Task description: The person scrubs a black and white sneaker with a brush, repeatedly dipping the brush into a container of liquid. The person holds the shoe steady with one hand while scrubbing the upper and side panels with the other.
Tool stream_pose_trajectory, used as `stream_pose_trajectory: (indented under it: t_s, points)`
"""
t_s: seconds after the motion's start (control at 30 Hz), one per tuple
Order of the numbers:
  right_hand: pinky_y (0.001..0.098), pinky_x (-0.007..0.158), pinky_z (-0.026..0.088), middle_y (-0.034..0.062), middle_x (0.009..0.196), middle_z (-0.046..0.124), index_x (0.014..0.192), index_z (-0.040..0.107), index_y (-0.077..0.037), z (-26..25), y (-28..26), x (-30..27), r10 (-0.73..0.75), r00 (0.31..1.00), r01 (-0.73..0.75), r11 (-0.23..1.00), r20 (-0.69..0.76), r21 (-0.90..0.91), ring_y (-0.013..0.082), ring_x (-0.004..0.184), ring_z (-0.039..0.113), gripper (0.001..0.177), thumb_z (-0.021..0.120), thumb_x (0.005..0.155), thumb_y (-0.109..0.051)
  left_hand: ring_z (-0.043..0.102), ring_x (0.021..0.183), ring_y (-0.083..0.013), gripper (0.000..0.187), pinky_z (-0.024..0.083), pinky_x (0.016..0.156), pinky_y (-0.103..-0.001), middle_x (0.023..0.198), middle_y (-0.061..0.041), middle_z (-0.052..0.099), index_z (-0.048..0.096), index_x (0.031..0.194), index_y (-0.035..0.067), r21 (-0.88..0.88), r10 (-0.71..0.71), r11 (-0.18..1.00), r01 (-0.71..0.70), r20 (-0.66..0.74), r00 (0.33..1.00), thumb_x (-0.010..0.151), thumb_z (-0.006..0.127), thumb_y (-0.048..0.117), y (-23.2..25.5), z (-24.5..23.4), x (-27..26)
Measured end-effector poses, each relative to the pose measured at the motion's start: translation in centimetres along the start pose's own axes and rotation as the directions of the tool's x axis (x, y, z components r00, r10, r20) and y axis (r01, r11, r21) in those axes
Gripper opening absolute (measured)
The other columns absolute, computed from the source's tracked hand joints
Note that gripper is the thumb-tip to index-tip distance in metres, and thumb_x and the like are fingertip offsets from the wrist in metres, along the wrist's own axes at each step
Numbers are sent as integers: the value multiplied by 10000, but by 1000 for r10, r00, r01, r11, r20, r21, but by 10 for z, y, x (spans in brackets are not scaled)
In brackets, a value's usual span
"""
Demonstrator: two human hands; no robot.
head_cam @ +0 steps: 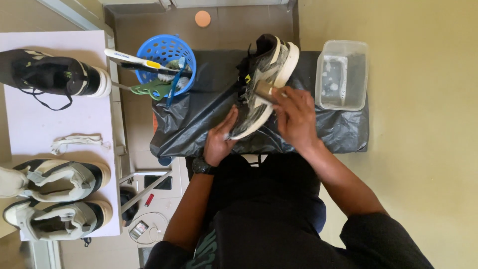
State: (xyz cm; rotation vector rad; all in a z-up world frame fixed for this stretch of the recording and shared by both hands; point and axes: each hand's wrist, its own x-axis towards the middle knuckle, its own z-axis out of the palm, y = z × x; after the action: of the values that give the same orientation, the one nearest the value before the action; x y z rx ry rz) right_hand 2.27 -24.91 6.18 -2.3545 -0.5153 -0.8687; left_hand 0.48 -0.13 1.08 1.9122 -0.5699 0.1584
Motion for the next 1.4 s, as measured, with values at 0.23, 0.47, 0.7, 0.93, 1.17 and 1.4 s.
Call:
stream_pose_trajectory:
  t_s: [0.23, 0.47, 0.7, 0.93, 1.17, 1.4]
  points:
    - [483, 785, 561, 192, 993, 727, 1180, 753, -10, 3, 44, 33, 145, 989, -148, 981, -28, -124, 411, 878, 684, 241, 778, 950, -80, 575, 1310, -385, 569, 505, 1079, -454, 1499, -219, 541, 551, 1466, 11, -60, 1, 998, 0, 4, 1000, 958, 701, 220, 1, -3, 2]
    - [537, 692, 520, 128, 1068, 773, 1295, 675, -72, 1, 73, 62, 311, 949, -285, 912, 45, -295, 440, 876, 658, 332, 668, 964, -99, 523, 1441, -332, 696, 409, 1242, -373, 1600, -203, 415, 383, 1553, -3, -41, 54, 998, -49, 128, 990, 960, 746, 21, -5, -7, -6]
    - [514, 777, 497, 164, 1164, 744, 1319, 666, 5, -1, 58, 63, 232, 971, -212, 949, 61, -235, 428, 897, 621, 332, 651, 990, -33, 514, 1449, -334, 715, 415, 1238, -372, 1604, -202, 413, 359, 1568, 2, -6, 52, 999, -51, 127, 991, 962, 739, 14, -5, -7, -6]
    - [453, 756, 573, 172, 1016, 756, 1206, 742, -62, 2, 6, 15, 213, 977, -214, 971, -20, -110, 381, 842, 664, 277, 779, 932, -91, 586, 1292, -389, 612, 519, 1063, -451, 1494, -216, 548, 536, 1478, 12, -74, -29, 997, 31, 21, 999, 903, 734, 88, -5, -2, -4]
    - [383, 821, 550, 127, 1086, 754, 1136, 796, -91, -20, -50, 0, 153, 988, -151, 987, 34, -50, 313, 893, 664, 220, 783, 938, -185, 594, 1285, -378, 611, 530, 1048, -446, 1488, -214, 553, 528, 1489, 11, -73, -29, 997, 29, 5, 1000, 923, 727, 128, -10, -1, -6]
    - [374, 707, 484, 86, 1125, 730, 1103, 813, -205, -24, -99, 4, -119, 990, 135, 963, 80, -233, 258, 809, 595, 182, 725, 945, -193, 617, 1251, -386, 638, 544, 1029, -447, 1461, -215, 578, 548, 1468, 0, -20, 2, 1000, -2, -18, 1000, 896, 782, 162, -12, 2, -5]
